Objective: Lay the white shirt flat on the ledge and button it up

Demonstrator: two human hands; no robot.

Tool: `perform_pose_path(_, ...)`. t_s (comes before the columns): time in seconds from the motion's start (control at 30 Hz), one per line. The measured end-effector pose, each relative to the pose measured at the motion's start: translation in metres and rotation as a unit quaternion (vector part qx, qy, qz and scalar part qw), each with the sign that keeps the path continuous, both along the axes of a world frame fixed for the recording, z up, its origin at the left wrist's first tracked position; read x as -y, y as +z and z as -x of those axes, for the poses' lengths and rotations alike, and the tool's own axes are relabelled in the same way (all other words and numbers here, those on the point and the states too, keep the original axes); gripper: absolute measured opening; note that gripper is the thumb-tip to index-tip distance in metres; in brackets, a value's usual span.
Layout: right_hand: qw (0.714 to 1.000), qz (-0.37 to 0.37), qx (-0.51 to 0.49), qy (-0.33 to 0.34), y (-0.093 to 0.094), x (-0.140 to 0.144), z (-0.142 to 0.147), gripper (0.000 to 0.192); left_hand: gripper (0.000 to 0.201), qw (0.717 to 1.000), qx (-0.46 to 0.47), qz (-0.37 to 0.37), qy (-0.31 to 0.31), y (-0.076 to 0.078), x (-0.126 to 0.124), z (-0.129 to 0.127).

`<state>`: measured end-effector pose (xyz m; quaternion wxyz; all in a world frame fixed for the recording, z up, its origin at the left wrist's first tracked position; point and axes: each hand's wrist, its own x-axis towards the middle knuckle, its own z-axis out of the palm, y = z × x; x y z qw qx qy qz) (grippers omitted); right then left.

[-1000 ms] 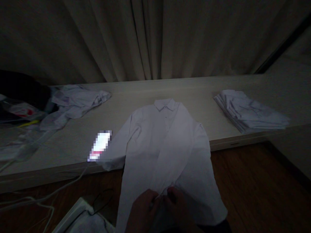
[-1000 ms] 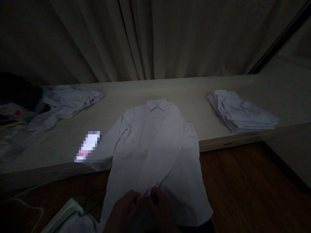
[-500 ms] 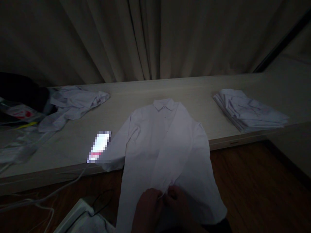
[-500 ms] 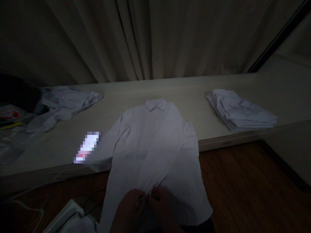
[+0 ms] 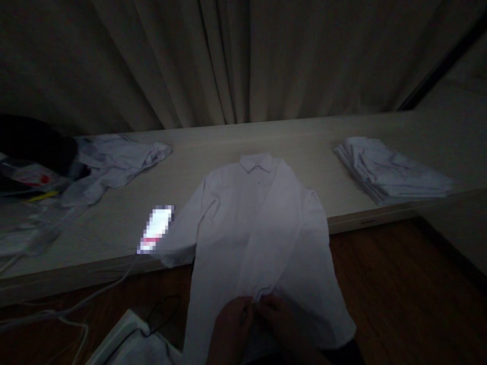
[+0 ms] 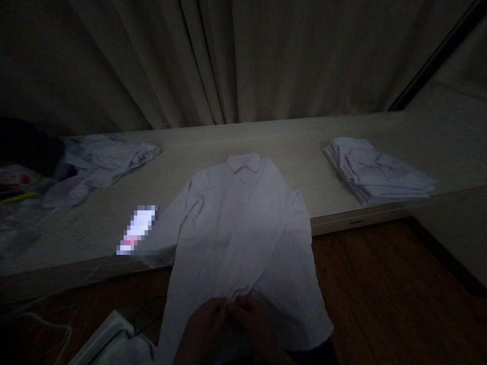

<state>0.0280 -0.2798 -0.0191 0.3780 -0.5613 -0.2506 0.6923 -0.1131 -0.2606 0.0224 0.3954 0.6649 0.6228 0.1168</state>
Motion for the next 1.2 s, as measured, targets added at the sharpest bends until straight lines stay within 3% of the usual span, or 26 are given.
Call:
perform_pose_path(0.13,0.993,-0.05,0.108,0.021,0.0,-0.001,-0.003,0.021,0.035,0.996,0.042,0.066,0.033,0.003,-0.002,0.0)
perform_pose_path(0.4,0.971,-0.088,0.217,0.04,0.015,0.002,-0.001,0.018,0.041,0.993,0.073,0.092,0.029,0.01,-0.002,-0.003)
perform_pose_path(0.57,0.95,-0.128,0.277,0.07,0.015,0.003,-0.001,0.018,0.038,0.988,0.106,0.108,0.029,0.013,-0.001,-0.002)
perform_pose_path(0.83,0.934,-0.165,0.307,0.076,0.017,0.004,0.0,0.014,0.035,0.984,0.138,0.106,0.033,0.007,0.002,0.005)
perform_pose_path(1.03,0.918,-0.18,0.339,0.101,0.009,0.005,-0.003,0.014,0.035,0.982,0.166,0.093,0.003,0.003,0.001,0.008)
perform_pose_path(1.2,0.915,-0.207,0.331,0.103,0.011,0.002,-0.004,0.014,0.033,0.975,0.194,0.099,0.033,0.002,-0.005,0.013)
